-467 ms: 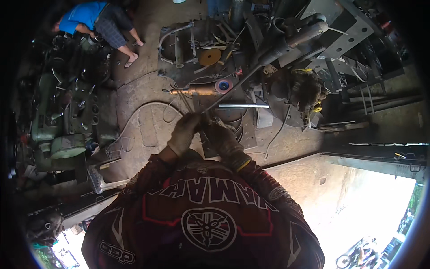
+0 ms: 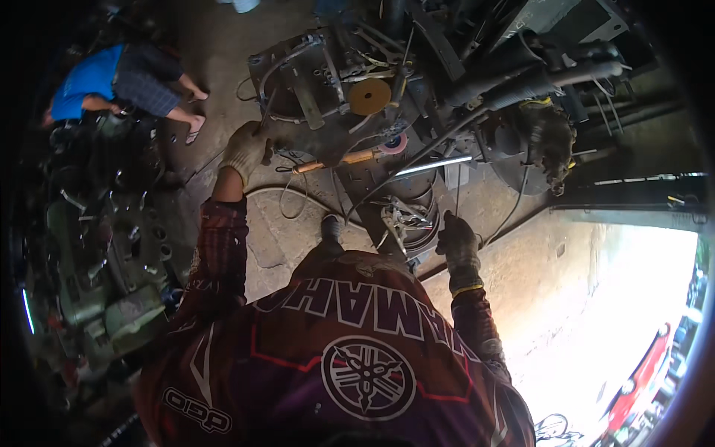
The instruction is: The person fits a metal rod and a pipe into a curved metal jig and bends them into shape by hand.
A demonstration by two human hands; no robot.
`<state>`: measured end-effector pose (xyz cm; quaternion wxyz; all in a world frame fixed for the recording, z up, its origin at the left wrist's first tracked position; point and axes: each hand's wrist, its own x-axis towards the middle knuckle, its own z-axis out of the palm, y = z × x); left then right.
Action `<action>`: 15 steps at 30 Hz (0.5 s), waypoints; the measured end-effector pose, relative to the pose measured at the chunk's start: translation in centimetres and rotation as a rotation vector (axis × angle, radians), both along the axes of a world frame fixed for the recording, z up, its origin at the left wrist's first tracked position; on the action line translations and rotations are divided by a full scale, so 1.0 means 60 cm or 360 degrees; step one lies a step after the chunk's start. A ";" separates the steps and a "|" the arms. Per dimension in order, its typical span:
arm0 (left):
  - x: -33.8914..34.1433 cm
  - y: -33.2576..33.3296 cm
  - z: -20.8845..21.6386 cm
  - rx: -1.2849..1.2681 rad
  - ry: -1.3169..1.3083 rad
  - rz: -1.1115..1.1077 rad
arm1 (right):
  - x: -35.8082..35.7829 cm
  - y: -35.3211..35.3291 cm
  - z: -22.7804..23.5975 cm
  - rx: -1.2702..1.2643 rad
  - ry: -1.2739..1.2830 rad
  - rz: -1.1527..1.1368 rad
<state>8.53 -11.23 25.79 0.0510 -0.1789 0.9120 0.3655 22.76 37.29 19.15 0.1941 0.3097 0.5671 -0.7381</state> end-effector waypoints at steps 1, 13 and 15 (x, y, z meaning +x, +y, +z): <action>-0.014 0.005 0.016 0.0026 -0.0023 -0.0045 | 0.012 -0.027 0.009 0.0026 -0.0023 -0.0045; -0.101 0.012 0.016 -0.0631 0.0490 -0.0500 | 0.116 -0.249 0.042 0.0607 0.0088 0.0157; -0.099 0.027 0.049 -0.0552 0.0370 -0.0557 | 0.116 -0.261 0.044 0.0609 0.0009 0.0144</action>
